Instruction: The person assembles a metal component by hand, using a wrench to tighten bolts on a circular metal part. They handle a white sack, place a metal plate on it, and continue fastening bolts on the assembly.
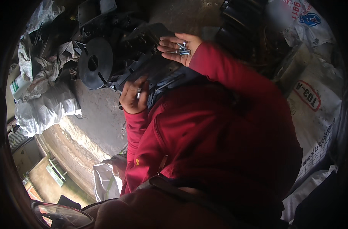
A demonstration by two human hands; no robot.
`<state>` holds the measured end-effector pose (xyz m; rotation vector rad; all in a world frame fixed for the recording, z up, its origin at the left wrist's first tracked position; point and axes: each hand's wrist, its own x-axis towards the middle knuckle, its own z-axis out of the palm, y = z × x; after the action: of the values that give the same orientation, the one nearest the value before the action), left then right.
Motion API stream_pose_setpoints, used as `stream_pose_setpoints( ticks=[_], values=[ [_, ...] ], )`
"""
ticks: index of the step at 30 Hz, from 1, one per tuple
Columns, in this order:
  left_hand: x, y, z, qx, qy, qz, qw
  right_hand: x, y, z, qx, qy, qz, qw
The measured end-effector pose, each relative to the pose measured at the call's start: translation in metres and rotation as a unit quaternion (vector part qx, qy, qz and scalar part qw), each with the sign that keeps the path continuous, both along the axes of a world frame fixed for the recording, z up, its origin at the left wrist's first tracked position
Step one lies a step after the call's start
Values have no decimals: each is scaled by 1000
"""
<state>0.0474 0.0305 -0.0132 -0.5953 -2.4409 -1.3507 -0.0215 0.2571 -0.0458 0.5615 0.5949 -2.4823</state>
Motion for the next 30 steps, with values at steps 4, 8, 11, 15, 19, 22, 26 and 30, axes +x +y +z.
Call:
stream_pose_setpoints(
  ticks=[4, 8, 11, 15, 19, 22, 26, 30],
  values=[
    [-17, 31, 5, -126, 45, -60, 989, 23, -7, 10, -77, -6, 59, 995],
    [-18, 38, 1, -228, 31, -49, 972, 27, -17, 3, -59, 18, 92, 994],
    [-18, 33, -1, -240, 5, -41, 970, 32, -24, -5, -79, 15, 104, 991],
    [-19, 28, 2, -249, 13, -80, 965, 35, -29, -5, -102, -5, 92, 991],
    [-19, 26, -3, -225, 24, -97, 969, 35, -28, -4, -130, 7, 107, 986],
    [-22, 22, -2, -177, 9, -108, 978, 38, -30, 0, -131, -19, 115, 985],
    [-26, 16, -1, -104, 14, -75, 992, 40, -38, -13, -145, -41, 98, 984],
    [-20, 21, 1, -188, -29, -76, 979, 42, -41, -5, -155, -31, 108, 982]
  ],
)
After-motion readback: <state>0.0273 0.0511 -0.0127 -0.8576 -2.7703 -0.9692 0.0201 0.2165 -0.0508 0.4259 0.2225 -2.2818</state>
